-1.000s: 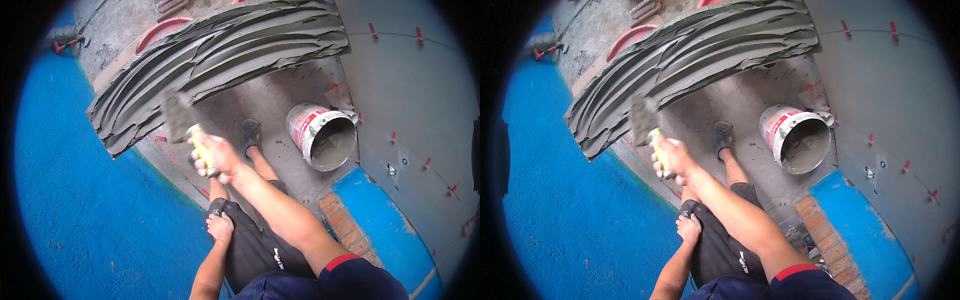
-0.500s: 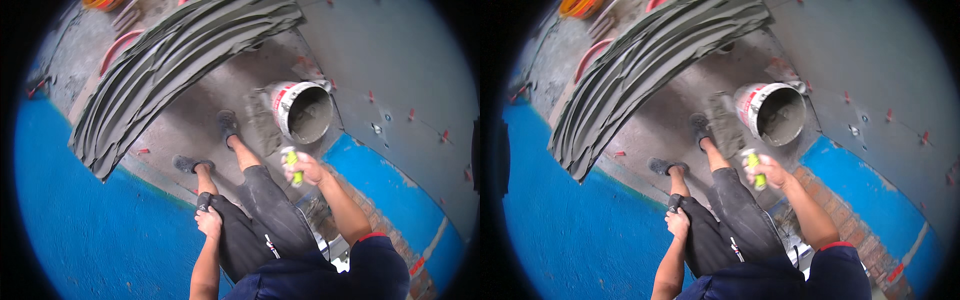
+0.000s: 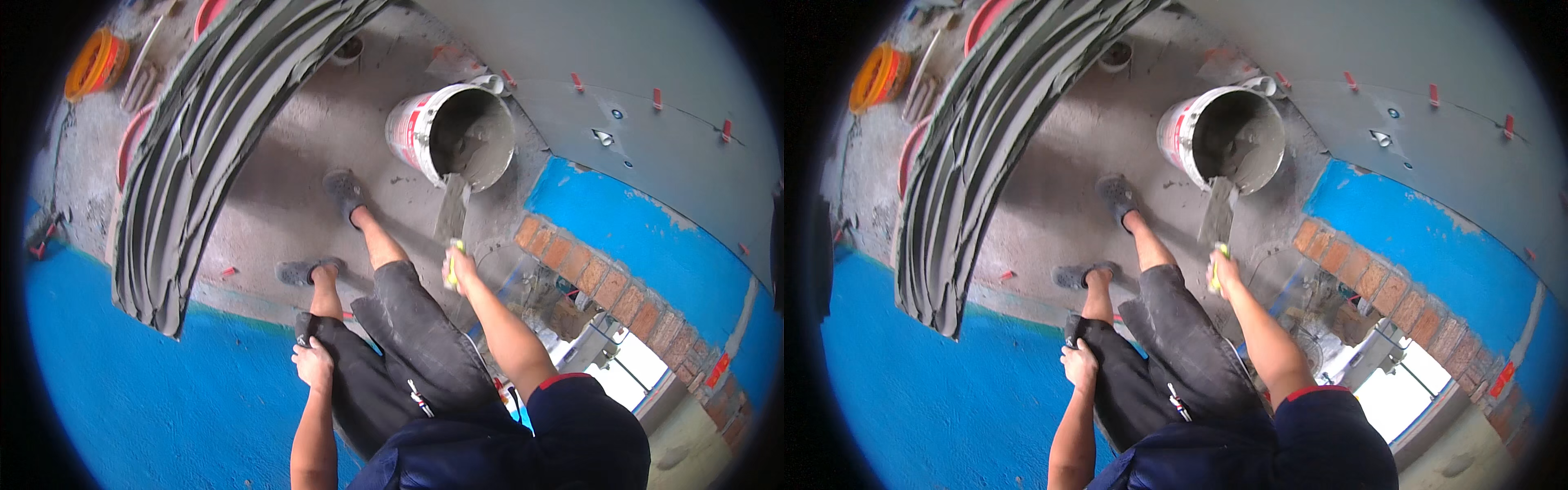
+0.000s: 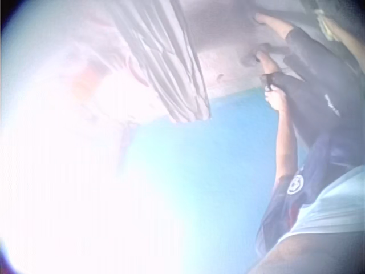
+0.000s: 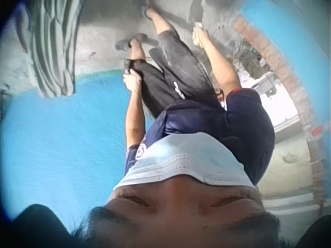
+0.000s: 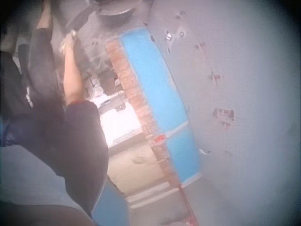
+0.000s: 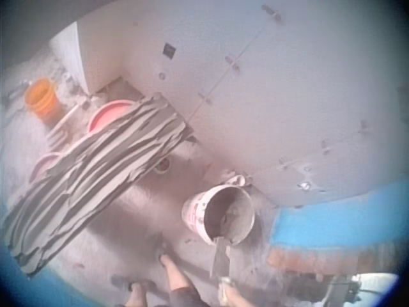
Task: The person scoops gray adhesive from a bucket and spreads it onto a large rectangular tile using a notched trowel. They create uniform ridges across the tile surface in preparation for installation.
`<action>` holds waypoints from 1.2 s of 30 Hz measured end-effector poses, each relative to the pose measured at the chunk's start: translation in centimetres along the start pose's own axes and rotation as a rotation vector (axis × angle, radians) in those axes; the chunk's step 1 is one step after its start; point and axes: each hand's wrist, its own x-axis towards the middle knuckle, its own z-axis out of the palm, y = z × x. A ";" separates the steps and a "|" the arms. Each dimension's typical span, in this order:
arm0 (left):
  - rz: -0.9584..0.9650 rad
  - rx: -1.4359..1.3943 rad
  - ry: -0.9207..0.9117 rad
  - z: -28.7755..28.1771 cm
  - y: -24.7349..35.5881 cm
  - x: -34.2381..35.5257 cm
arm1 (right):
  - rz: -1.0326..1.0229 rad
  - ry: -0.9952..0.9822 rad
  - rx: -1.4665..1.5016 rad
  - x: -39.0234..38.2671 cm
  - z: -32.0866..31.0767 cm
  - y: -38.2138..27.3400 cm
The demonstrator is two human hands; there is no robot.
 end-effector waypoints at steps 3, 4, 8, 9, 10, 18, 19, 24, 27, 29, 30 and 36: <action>0.031 0.000 0.003 -0.4 -0.5 0.8 | 0.062 -0.152 -0.065 -3.5 -4.4 1.0; 0.035 0.002 0.001 -0.6 -0.8 0.9 | -0.032 -0.107 -0.040 -4.4 -4.4 0.4; 0.013 0.046 -0.016 -1.9 -0.9 0.2 | -0.570 0.191 -0.458 -3.2 -2.3 -1.8; 0.019 0.045 -0.018 -2.0 -0.5 0.8 | -0.942 0.512 -0.888 0.9 -1.9 -1.7; 0.035 0.057 -0.011 -1.8 -1.1 1.2 | -0.907 0.503 -0.923 3.8 0.2 -2.6; 0.032 -0.060 -0.028 -1.2 -2.4 1.4 | -0.520 0.525 -0.930 10.8 1.3 11.5; 0.060 -0.082 -0.041 -0.9 -1.3 1.4 | -0.692 0.564 -1.026 10.9 -3.5 14.0; -0.054 -0.088 -0.031 -0.6 -1.1 -0.5 | -0.657 0.384 -0.902 1.3 -1.6 4.3; -0.085 -0.073 -0.037 -0.5 1.0 -1.3 | -0.855 0.266 -0.575 2.3 4.2 -9.8; -0.098 -0.065 -0.028 -0.1 1.4 -1.4 | -0.907 0.084 -0.319 2.9 10.9 -20.7; -0.100 -0.067 -0.016 0.2 1.5 -1.5 | -0.893 -0.001 -0.210 3.2 14.3 -25.3; -0.118 -0.084 -0.010 2.4 2.8 -1.9 | -0.823 -0.239 -0.001 6.2 28.2 -38.8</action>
